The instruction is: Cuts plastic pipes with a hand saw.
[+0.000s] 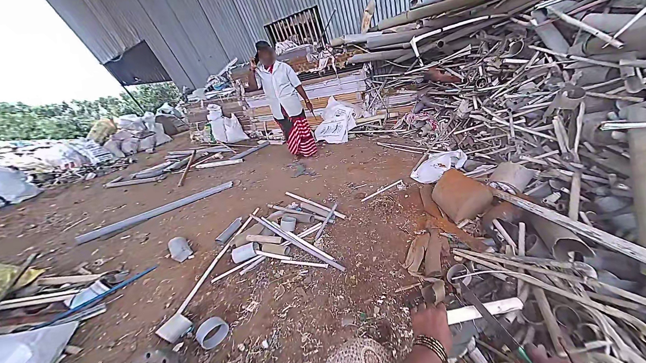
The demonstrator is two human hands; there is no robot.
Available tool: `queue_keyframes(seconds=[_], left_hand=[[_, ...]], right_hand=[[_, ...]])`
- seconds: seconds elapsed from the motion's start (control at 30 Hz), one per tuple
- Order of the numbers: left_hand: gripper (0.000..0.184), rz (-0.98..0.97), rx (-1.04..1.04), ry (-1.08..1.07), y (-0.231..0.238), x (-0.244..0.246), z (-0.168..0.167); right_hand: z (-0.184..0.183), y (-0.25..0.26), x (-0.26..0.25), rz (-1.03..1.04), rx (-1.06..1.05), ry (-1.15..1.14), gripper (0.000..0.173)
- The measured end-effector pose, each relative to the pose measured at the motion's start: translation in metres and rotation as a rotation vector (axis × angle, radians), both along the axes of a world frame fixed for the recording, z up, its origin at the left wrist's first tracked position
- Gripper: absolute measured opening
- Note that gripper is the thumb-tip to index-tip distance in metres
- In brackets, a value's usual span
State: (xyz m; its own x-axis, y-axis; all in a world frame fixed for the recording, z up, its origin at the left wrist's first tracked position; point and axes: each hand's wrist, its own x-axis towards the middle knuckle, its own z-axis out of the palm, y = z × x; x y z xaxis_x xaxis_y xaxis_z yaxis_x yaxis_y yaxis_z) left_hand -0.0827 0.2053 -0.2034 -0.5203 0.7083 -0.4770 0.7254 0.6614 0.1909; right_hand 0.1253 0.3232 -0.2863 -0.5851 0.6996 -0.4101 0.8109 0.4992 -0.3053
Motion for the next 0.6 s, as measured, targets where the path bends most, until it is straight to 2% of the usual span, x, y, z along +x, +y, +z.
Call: queue_keyframes(seconds=[0.07, 0.17, 0.3, 0.43, 0.53, 0.6], left_hand=[[0.051, 0.013, -0.011, -0.030, 0.000, 0.001, -0.003], [0.051, 0.043, -0.030, -0.062, 0.002, 0.003, -0.004], [0.054, 0.071, -0.036, -0.228, 0.004, -0.008, -0.014], [0.054, 0.136, 0.016, -0.511, 0.006, -0.014, -0.037], [0.050, 0.261, 0.077, -0.659, 0.003, -0.007, -0.035], [0.048, 0.273, 0.104, -0.698, -0.002, -0.006, -0.032]], right_hand=[[0.003, -0.002, 0.000, 0.000, -0.011, -0.014, 0.055], [-0.003, 0.014, 0.002, -0.190, 0.009, -0.052, 0.053], [0.010, -0.001, -0.003, 0.065, 0.053, -0.058, 0.052], [0.011, 0.013, -0.004, -0.106, -0.004, -0.128, 0.050], [0.018, 0.005, 0.002, 0.109, -0.031, -0.064, 0.050], [0.019, 0.006, 0.002, 0.039, -0.013, -0.029, 0.050]])
